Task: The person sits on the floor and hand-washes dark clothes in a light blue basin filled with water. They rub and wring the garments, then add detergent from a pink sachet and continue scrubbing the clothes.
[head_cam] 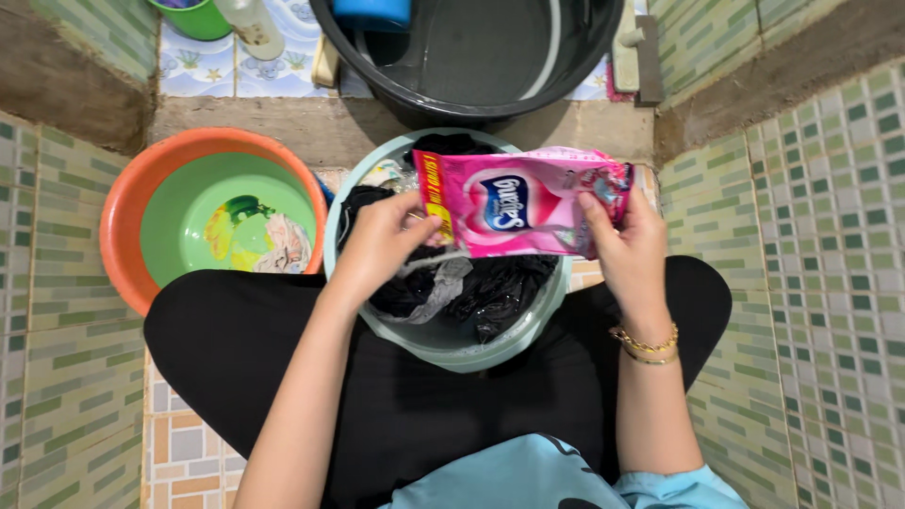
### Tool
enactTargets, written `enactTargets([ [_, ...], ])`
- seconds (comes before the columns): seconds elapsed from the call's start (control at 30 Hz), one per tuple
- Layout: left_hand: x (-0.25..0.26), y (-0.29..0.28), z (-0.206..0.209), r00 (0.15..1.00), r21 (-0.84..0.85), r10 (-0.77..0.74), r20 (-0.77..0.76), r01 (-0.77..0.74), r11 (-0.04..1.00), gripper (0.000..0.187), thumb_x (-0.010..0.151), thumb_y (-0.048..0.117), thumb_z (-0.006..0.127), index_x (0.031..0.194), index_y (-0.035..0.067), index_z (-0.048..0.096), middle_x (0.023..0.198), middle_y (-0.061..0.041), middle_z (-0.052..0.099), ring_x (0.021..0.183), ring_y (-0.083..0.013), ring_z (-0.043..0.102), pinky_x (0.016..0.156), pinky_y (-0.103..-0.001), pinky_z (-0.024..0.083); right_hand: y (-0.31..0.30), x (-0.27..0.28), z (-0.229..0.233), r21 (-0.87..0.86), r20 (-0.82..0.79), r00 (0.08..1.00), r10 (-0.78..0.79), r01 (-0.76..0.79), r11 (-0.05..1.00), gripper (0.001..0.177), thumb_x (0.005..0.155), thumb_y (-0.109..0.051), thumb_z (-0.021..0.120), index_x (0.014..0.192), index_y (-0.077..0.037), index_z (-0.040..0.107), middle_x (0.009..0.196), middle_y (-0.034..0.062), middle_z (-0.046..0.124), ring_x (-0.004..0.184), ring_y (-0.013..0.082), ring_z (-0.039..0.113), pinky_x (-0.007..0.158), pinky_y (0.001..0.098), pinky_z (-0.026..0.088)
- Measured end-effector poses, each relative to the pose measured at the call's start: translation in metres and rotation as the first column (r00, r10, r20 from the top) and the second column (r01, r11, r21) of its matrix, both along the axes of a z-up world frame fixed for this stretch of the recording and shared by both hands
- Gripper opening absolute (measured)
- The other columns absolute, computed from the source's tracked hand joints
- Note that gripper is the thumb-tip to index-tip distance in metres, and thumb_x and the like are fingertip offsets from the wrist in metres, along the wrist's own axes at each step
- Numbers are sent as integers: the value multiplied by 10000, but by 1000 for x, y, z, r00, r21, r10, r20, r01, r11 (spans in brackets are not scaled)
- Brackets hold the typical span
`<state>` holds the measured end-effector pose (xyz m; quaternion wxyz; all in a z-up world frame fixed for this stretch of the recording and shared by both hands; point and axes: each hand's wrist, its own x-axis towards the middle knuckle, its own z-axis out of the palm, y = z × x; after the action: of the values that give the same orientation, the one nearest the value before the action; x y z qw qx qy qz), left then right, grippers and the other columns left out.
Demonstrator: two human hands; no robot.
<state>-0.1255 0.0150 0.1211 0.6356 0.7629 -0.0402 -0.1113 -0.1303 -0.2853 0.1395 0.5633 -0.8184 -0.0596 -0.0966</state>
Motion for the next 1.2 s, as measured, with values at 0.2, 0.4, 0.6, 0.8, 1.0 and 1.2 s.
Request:
enactTargets([
  [0.2,16,-61,-25,982,-17,-186,-41,186,982,192,930,50,668,1108,-8,704,886,-72,777,796,-120,734,732,-264,578,-45,-21,20,-130,25,976,-214,216,968,217,1058,-88,721,1249,3,673,924,-60,591,805,19,468,698,200,415],
  [0.4,44,-113,-76,986,-277,-167,13,164,947,235,951,-3,653,1183,-35,665,1030,-84,769,913,-131,744,837,-269,604,-59,-21,24,26,113,972,-204,202,979,246,1012,-24,671,1247,-5,602,1071,-61,670,948,14,606,830,191,509],
  [0.6,61,-81,-86,997,-374,-55,-58,30,927,283,982,-38,582,1264,-39,602,1064,-105,744,917,-145,744,860,-285,616,-50,-4,-8,-56,-3,991,-134,133,989,195,1040,-39,670,1229,11,666,894,-12,618,803,59,523,713,249,450],
  [0.8,56,-46,-101,998,-299,60,-1,-58,953,228,1004,-16,597,1227,-48,634,1045,-101,753,914,-126,731,832,-247,595,-24,12,-29,-255,65,998,-15,31,966,209,983,-27,633,1182,6,690,774,82,674,652,105,601,624,275,485],
  [1.0,58,-30,-113,989,-190,144,-42,-149,970,78,995,17,632,1014,-53,660,908,-82,765,822,-98,738,753,-234,579,-8,21,-32,-342,39,999,12,2,940,178,948,-36,656,1119,-3,696,835,125,715,695,184,674,651,302,519],
  [1.2,59,-33,-108,979,-18,200,-25,-201,980,75,982,42,657,954,-28,659,823,-74,759,753,-93,711,694,-244,550,-4,25,-40,-363,-72,997,-41,12,932,161,939,-76,671,1075,7,695,761,143,700,626,204,674,603,337,519],
])
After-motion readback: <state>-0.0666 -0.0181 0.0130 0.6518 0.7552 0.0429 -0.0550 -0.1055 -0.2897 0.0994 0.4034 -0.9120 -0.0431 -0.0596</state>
